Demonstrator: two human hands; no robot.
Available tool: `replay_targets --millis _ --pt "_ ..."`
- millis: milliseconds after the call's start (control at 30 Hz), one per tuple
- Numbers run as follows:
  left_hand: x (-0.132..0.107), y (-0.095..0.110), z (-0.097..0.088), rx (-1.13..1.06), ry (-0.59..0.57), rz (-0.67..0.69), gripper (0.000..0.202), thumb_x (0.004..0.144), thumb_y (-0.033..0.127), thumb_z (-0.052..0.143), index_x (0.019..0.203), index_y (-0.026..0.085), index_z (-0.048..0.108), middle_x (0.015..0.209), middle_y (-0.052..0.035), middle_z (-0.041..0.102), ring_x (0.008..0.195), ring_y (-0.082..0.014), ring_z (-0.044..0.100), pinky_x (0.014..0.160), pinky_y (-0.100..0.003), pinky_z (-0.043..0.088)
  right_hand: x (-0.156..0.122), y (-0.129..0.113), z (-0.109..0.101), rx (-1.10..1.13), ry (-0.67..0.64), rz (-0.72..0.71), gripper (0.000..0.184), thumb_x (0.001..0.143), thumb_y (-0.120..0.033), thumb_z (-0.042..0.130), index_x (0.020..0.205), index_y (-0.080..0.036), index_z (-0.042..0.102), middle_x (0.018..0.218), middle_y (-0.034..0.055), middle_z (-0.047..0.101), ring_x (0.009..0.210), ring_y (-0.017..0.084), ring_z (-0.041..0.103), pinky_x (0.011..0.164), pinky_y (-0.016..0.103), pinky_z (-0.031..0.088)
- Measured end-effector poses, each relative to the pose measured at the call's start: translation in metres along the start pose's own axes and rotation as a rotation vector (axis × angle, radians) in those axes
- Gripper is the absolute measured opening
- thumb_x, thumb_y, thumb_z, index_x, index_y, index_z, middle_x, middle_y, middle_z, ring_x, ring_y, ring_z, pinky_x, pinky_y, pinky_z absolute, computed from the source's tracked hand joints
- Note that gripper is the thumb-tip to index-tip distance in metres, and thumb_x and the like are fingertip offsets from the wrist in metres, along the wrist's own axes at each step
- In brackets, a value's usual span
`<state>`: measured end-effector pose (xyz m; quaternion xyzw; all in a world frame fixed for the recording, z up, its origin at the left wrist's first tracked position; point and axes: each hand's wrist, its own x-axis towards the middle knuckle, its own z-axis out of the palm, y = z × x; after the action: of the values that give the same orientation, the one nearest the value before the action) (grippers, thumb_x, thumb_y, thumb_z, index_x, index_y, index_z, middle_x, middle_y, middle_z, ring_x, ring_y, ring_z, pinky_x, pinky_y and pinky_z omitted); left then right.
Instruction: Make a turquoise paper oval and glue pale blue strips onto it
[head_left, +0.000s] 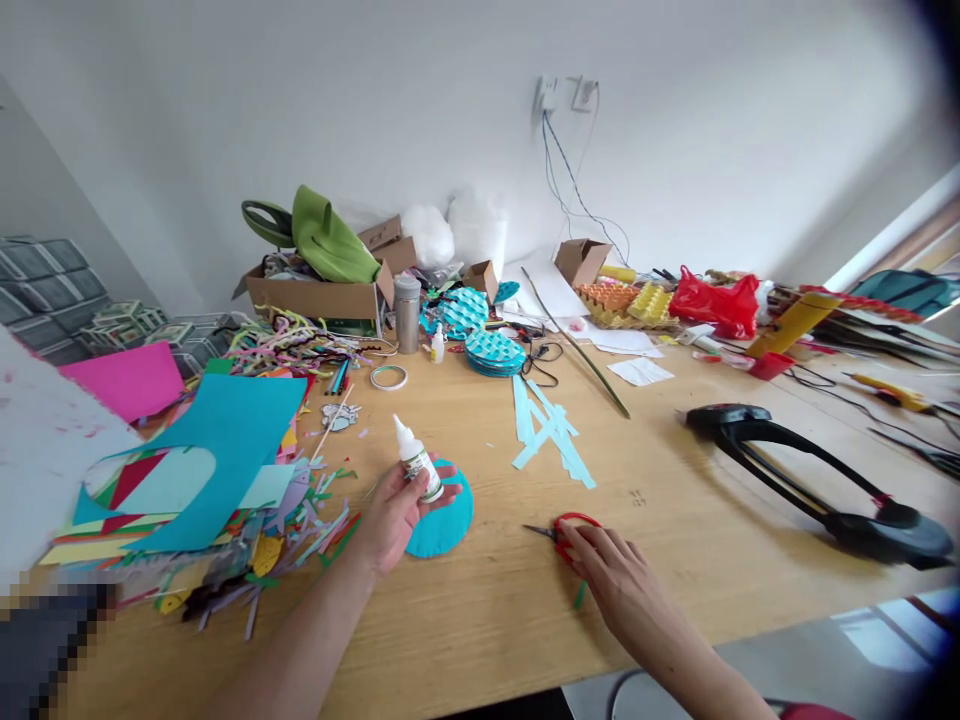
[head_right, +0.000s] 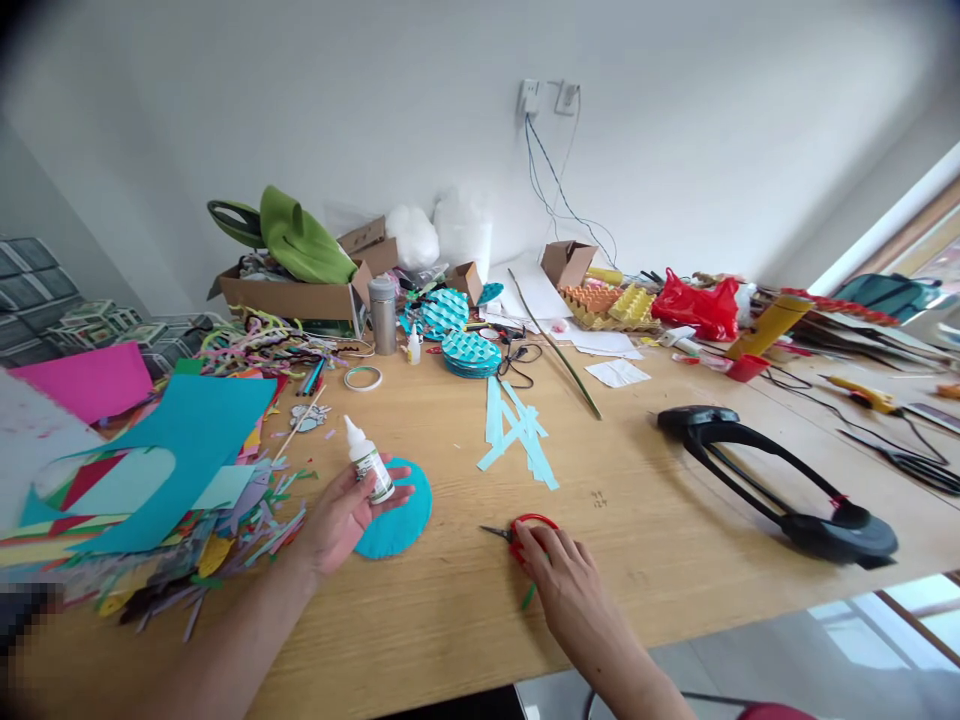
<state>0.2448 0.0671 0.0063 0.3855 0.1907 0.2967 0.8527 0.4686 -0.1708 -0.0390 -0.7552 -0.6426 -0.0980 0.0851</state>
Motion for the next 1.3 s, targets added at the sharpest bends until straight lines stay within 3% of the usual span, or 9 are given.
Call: replay_targets --millis 233,400,567,767,900,1033,1167,1233,1300 --pt "-0.001 0.001 0.001 0.031 -0.001 -0.013 0.051 0.073 0.04 0.082 0.11 0.014 0.059 0.106 -0.0151 0.073 0.093 -0.0299 0.072 0.089 -0.043 0.052 0.003 0.001 -0.011 0.055 -0.005 -0.015 0.076 0.071 0.008 0.038 0.141 -0.022 0.045 0.121 0.0116 0.063 0.104 0.025 0.061 0.084 0.04 0.054" --pt "-0.001 0.003 0.001 0.044 0.013 -0.009 0.052 0.072 0.041 0.083 0.11 0.014 0.058 0.106 -0.0152 0.074 0.092 -0.0302 0.072 0.088 -0.043 0.052 0.009 0.009 -0.013 0.245 -0.034 0.097 0.078 0.066 0.009 0.036 0.136 -0.024 0.052 0.106 0.0087 0.064 0.099 0.021 0.062 0.086 0.036 0.054" --pt "0.001 0.004 -0.001 0.044 0.021 0.0 0.052 0.072 0.041 0.082 0.109 0.014 0.058 0.105 -0.0147 0.074 0.093 -0.0306 0.072 0.089 -0.044 0.052 0.013 0.027 -0.009 0.505 -0.051 0.315 0.046 0.087 -0.015 0.04 0.128 -0.024 0.059 0.102 0.0078 0.065 0.091 0.021 0.065 0.079 0.036 0.055" --pt "0.001 0.004 -0.002 0.041 0.023 0.008 0.05 0.072 0.04 0.082 0.108 0.016 0.058 0.104 -0.0132 0.074 0.091 -0.0299 0.073 0.088 -0.044 0.053 0.025 0.049 -0.016 0.805 -0.016 0.451 0.042 0.086 -0.036 0.051 0.123 -0.018 0.062 0.093 0.0085 0.07 0.084 0.022 0.064 0.071 0.035 0.053" --pt "0.001 0.006 0.0 0.028 0.03 0.015 0.048 0.072 0.039 0.082 0.106 0.015 0.059 0.103 -0.0131 0.074 0.09 -0.0292 0.073 0.087 -0.043 0.053 0.067 0.049 -0.022 0.836 -0.011 0.383 0.043 0.087 -0.037 0.051 0.123 -0.015 0.06 0.093 0.0095 0.07 0.078 0.02 0.063 0.065 0.032 0.05" --pt "0.001 0.006 0.001 0.014 0.037 0.008 0.048 0.072 0.04 0.083 0.106 0.015 0.06 0.101 -0.0128 0.075 0.088 -0.0286 0.073 0.084 -0.042 0.054 0.147 0.029 -0.007 0.622 -0.082 0.326 0.041 0.086 -0.018 0.044 0.124 -0.013 0.06 0.097 0.011 0.071 0.082 0.019 0.064 0.071 0.031 0.05" --pt "0.003 0.005 -0.003 0.018 0.055 0.026 0.05 0.071 0.041 0.083 0.108 0.015 0.059 0.1 -0.0115 0.075 0.088 -0.0286 0.073 0.084 -0.041 0.054 0.228 0.007 0.018 0.512 -0.073 0.291 0.041 0.084 -0.013 0.048 0.122 -0.013 0.063 0.102 0.0153 0.068 0.088 0.024 0.063 0.078 0.036 0.049" --pt "0.004 0.006 -0.005 0.024 0.055 0.034 0.05 0.072 0.041 0.083 0.108 0.015 0.059 0.1 -0.0115 0.075 0.087 -0.0285 0.073 0.084 -0.042 0.054 0.251 0.0 0.025 0.452 -0.067 0.269 0.04 0.084 -0.012 0.048 0.121 -0.014 0.065 0.102 0.0166 0.067 0.091 0.026 0.063 0.081 0.038 0.048" --pt "0.004 0.007 -0.006 0.026 0.051 0.039 0.049 0.073 0.042 0.082 0.108 0.016 0.059 0.1 -0.0111 0.074 0.086 -0.0281 0.073 0.083 -0.041 0.054 0.253 -0.005 0.023 0.393 -0.046 0.221 0.039 0.086 -0.013 0.046 0.12 -0.015 0.066 0.103 0.0168 0.066 0.098 0.027 0.063 0.085 0.04 0.048"
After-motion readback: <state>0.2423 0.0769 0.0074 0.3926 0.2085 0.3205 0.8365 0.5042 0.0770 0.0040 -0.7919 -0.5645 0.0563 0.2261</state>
